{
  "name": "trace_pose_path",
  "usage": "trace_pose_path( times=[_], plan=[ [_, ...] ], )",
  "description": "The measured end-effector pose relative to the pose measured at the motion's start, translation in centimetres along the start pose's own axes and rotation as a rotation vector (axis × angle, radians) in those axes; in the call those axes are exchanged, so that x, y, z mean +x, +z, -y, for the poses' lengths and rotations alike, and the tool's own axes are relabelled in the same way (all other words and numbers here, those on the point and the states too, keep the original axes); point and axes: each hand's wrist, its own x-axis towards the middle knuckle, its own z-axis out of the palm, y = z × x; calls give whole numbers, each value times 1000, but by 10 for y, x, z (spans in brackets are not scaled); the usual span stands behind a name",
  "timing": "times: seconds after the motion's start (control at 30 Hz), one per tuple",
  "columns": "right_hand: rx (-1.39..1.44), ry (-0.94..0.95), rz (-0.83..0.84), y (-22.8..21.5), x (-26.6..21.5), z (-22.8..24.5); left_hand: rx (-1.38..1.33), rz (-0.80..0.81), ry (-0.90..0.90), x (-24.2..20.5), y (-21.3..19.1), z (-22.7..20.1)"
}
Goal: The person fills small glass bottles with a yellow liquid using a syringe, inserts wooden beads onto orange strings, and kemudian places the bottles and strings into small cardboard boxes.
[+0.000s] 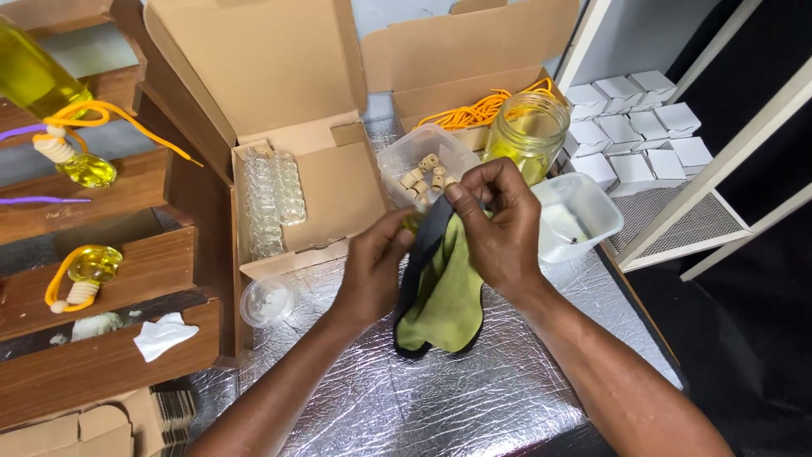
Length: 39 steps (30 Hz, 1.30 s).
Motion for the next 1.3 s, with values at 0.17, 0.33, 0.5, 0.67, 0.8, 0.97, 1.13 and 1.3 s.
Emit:
trace_pose_path(
  times=[0.17,0.33,0.5,0.67,0.8,0.97,1.13,1.3],
  plan=[
    [-172,-4,166,1,2,-5,-118,-50,-10,0,1,13],
    [-191,-23,204,1,3,4,-380,-115,-31,6,-6,6],
    [75,-39,35,1,-2,12,-282,-74,-16,2,-2,17],
    [20,-107,93,7,-4,14,-259,-48,-2,0,2,15],
    [-174,-126,216,6,-1,15,-436,-143,-51,7,-9,5],
    [13,-56,85,3,0,4,-497,-150,-140,6,1,-11],
    [116,-53,53,5,-2,4,-252,-118,-95,-1,4,14],
    [-4,-96,183,9,-3,1,-426,-203,-83,0,8,-3]
  ],
)
